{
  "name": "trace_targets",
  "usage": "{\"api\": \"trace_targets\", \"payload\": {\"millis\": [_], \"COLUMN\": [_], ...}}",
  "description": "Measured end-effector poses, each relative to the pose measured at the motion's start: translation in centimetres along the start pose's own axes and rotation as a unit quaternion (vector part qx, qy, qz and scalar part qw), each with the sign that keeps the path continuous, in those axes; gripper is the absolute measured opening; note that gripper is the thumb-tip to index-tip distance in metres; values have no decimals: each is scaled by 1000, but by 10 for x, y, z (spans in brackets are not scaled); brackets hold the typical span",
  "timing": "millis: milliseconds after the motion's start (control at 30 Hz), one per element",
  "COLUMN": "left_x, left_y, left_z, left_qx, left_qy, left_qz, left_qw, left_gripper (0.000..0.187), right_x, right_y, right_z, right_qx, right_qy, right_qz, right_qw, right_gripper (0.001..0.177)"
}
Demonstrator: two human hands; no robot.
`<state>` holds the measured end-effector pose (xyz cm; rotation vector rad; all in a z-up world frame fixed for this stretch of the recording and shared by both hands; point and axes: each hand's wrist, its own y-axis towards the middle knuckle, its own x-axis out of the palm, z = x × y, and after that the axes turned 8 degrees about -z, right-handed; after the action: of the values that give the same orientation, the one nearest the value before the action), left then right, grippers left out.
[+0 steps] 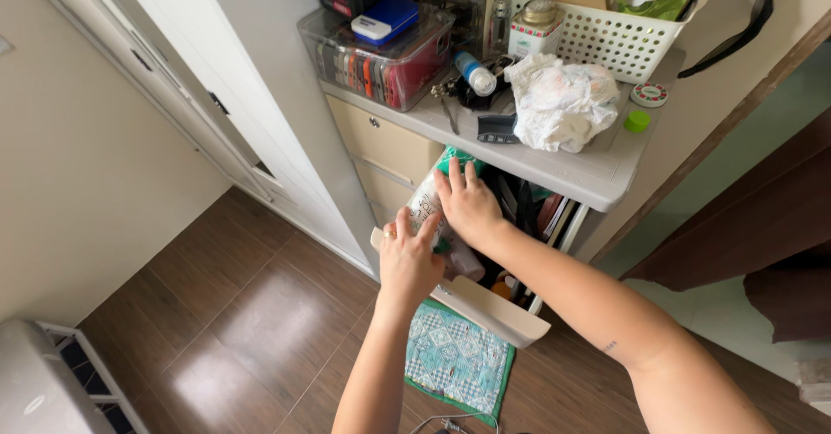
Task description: The person places a folded stack of clothes into a closet, organizes small electronics and cables on a desk, and puts away baby supplies into a drawer.
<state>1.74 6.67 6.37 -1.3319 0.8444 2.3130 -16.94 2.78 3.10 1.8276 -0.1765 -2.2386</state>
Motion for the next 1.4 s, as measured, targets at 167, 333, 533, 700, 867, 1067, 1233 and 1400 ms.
{"api": "trace_targets", "payload": {"millis": [167,333,533,700,867,1067,1233,1400], "left_x": [44,81,68,49,55,73,60,40], "left_y": [28,58,63,57,51,57,57,56], "left_z": [-10,-11,4,13,9,-2,2,4], "left_qx": [28,15,-10,-16,82,76,62,63], "left_qy": [73,118,108,66,157,139,107,-68], "left_qz": [-41,-21,-35,-22,74,-1,-23,3], "left_qw": [996,993,994,997,981,987,992,996], "left_gripper": [84,72,73,75,69,56,61,67], "right_x": [33,12,-25,40,28,2,5,-89], "right_y": [16,1,-64,-78,-82,-59,-53,-62], "right_z": [20,25,56,75,69,71,57,38], "right_qx": [50,51,153,-13,59,126,94,55], "right_qy": [14,28,17,-37,99,-56,-67,116], "right_qz": [-20,48,-190,-151,-144,-161,-168,-156], "right_qw": [998,997,970,988,983,977,979,979], "right_gripper": [63,45,20,18,25,18,15,14]}}
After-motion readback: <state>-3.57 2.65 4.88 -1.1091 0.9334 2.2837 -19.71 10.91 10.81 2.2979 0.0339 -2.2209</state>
